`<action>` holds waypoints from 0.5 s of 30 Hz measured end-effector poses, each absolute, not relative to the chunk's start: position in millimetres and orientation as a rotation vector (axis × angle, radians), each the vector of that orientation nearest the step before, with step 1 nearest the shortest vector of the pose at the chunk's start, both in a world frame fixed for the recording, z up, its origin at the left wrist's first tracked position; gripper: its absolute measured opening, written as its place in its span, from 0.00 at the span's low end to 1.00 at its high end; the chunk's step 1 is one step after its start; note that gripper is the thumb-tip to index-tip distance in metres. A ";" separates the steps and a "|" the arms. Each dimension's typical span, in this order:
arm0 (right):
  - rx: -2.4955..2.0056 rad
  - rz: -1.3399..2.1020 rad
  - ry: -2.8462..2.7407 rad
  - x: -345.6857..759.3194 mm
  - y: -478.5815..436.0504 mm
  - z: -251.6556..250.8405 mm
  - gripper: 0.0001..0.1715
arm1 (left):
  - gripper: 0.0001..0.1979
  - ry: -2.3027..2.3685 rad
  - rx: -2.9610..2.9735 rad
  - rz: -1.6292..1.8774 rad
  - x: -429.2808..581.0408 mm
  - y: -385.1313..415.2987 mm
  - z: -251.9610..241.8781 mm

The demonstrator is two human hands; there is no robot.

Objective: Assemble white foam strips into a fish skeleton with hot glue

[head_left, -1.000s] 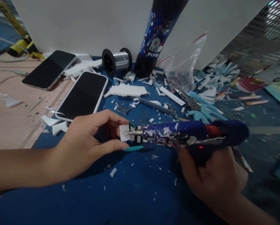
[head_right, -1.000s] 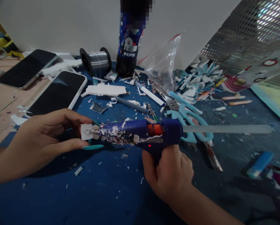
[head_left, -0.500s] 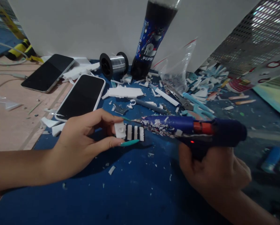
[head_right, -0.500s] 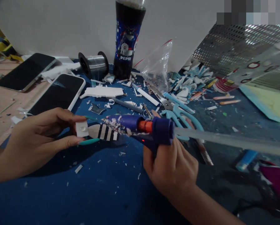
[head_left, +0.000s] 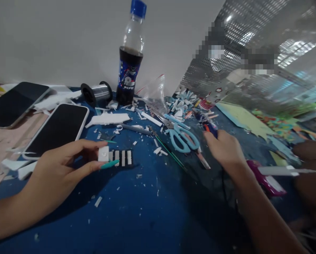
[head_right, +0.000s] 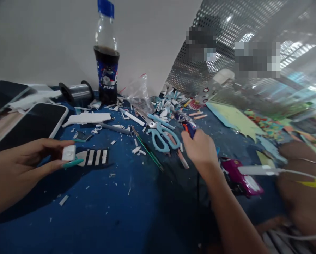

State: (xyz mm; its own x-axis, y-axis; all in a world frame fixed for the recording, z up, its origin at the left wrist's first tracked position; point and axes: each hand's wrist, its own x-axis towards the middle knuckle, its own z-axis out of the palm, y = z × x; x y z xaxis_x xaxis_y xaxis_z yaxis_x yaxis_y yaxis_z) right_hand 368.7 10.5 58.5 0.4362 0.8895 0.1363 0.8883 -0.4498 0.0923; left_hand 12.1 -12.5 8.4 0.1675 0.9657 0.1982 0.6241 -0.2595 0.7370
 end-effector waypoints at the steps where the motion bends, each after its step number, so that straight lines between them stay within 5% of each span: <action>1: 2.647 0.234 1.619 375.3 11.3 55.9 0.23 | 0.10 1.493 1.981 0.904 11.2 -12.9 6.9; 8: 2.518 0.158 1.653 382.7 7.3 36.3 0.15 | 0.10 1.486 2.053 0.938 9.8 -18.3 5.4; 15: 2.683 0.244 1.500 384.2 7.0 24.8 0.40 | 0.11 1.399 2.056 0.989 10.4 -14.7 4.0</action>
